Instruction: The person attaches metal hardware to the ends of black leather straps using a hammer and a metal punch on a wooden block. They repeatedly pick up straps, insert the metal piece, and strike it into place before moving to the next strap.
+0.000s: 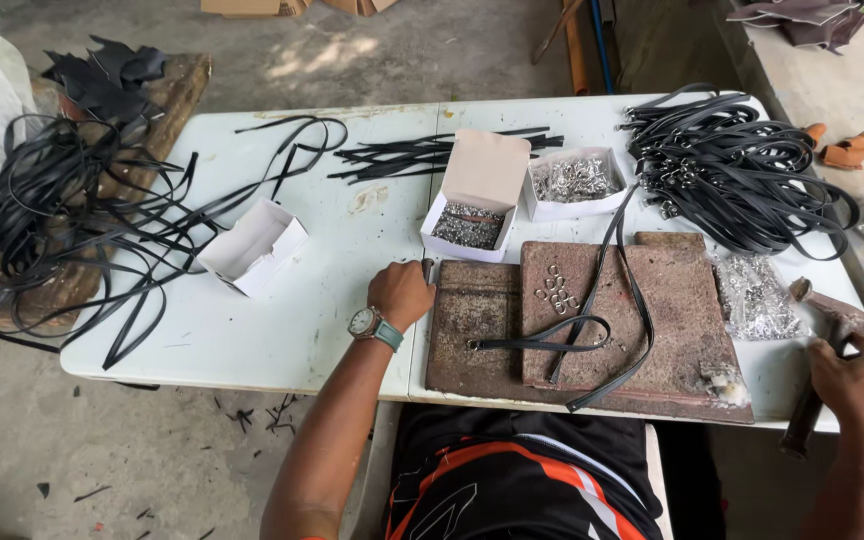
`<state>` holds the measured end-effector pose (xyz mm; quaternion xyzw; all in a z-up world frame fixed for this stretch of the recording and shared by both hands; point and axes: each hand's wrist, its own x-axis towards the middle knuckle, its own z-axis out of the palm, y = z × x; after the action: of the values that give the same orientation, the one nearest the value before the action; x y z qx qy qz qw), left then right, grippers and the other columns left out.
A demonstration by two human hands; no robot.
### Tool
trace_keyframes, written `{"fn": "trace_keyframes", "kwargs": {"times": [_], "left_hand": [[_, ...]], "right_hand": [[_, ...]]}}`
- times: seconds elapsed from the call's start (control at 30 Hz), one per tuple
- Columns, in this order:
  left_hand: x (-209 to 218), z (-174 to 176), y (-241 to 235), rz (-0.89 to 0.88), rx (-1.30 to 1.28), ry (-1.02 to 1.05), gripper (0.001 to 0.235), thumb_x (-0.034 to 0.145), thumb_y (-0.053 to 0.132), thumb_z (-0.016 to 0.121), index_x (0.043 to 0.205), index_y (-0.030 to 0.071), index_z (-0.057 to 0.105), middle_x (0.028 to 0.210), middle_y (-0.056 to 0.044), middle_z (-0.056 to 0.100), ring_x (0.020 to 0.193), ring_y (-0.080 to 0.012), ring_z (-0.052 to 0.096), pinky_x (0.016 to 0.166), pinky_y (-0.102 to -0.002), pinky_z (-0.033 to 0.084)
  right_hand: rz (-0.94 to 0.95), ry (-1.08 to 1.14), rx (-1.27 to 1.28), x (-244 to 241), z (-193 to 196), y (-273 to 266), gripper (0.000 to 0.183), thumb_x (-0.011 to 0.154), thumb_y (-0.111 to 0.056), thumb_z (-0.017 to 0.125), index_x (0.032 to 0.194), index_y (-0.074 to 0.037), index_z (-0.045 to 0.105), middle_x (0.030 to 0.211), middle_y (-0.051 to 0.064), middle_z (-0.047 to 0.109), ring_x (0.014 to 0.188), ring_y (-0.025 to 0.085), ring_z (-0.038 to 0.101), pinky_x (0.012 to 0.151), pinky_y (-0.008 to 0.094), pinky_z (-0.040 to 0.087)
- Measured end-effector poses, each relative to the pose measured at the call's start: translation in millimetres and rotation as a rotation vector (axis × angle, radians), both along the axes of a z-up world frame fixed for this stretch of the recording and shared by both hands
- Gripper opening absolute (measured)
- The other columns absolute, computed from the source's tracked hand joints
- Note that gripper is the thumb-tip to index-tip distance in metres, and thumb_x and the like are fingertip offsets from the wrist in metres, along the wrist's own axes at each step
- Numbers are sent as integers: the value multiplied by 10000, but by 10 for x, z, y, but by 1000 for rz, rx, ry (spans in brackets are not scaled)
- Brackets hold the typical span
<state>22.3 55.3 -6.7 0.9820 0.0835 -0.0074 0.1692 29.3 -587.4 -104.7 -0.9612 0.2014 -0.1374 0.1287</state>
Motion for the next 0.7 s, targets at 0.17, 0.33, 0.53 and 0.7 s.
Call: {"fn": "trace_keyframes", "kwargs": {"times": [0.17, 0.33, 0.53, 0.7], "left_hand": [[-282, 25, 79, 70, -175, -224, 286, 957, 307, 701, 1019, 30, 737, 864, -211, 751, 826, -413, 741, 737, -511, 596], [-827, -80, -347, -303, -430, -326, 298, 855, 216, 793, 1086, 37, 734, 1166, -142, 710, 1016, -288, 693, 869, -425, 561], [-896, 219, -552, -270, -432, -238, 225, 883, 152, 799, 1057, 20, 745, 1053, -96, 751, 934, -262, 736, 833, -371, 586], [-938, 542, -715, -388, -842, -470, 251, 862, 72, 805, 1091, 4, 730, 978, -98, 794, 888, -175, 784, 772, -295, 635]], "right_hand": [[-27, 31, 188, -56, 98, 136, 494, 1029, -373, 775, 1310, 28, 712, 979, 300, 749, 871, 389, 736, 766, 510, 579], [65, -381, 149, -250, 399, 492, 447, 1012, -131, 758, 1366, 100, 614, 1153, 290, 674, 896, 381, 682, 689, 467, 549], [504, -674, 39, -645, 1213, 1821, 354, 926, -49, 791, 1232, 13, 623, 1183, 180, 615, 1059, 334, 630, 909, 403, 532], [1031, -658, -12, -925, 1769, 3229, 598, 690, -407, 813, 1149, -52, 672, 1177, 162, 682, 1151, 354, 630, 965, 500, 457]]}}
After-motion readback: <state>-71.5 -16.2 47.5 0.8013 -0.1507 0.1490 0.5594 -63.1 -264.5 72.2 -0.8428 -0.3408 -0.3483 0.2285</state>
